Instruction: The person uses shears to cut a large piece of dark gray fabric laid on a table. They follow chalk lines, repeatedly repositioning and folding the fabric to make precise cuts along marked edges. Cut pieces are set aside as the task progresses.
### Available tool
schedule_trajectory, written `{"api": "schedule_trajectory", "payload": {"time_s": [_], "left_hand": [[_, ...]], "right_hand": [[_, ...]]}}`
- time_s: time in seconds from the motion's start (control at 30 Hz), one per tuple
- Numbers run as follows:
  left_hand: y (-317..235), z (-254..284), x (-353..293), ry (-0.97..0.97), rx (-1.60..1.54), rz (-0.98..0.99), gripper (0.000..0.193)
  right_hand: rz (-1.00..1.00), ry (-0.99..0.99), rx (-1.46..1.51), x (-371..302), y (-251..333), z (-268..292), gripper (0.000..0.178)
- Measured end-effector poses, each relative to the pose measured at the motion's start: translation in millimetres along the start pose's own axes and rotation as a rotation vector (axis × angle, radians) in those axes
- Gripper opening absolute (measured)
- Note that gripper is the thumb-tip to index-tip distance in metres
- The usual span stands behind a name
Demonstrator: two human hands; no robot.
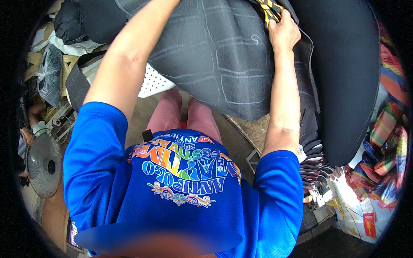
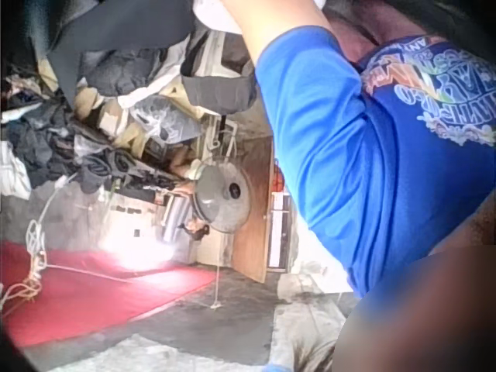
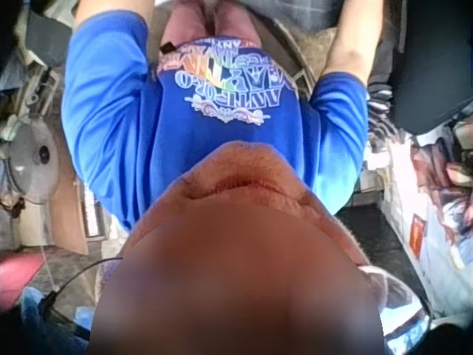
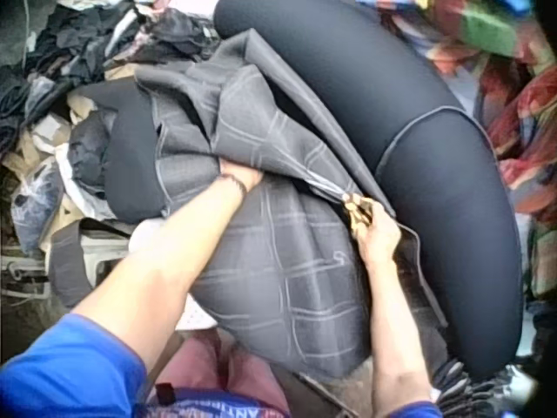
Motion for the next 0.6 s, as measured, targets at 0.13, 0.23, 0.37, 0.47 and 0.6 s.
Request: {"api": "schedule_trajectory", "payload": {"time_s": [0.13,0.23,0.37,0.47,0.6], "left_hand": [[-2,-11,7,0.021,-0.015,-0.008,0.075],[-1,-9,6,0.028,-0.023,-0.007,0.073],[0,-1,-2,0.025,-0.036,0.008,0.071],[6,10,-10,0.016,-0.051,0.026,0.07],[21,46,-50,-0.095,-0.113,0.066,0.068]], "right_hand": [[-0.206,0.014,0.183,-17,0,18,0.05],[-0.183,0.063,0.213,-43,1,69,0.056],[-0.45,0.249,0.479,-101,3,123,0.048],[-0.508,0.505,0.585,-149,20,124,0.045],[-0.393,0.759,0.122,-156,-2,99,0.045]]}}
Point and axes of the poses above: each hand's wrist, its own x-axis towards the middle knuckle, its own z-axis out of the back of the hand, y = z × x, the point moved 4 cm from there along x, towards the middle knuckle, and after that the axes turned 8 degrees about -y, right-handed, at the moved point
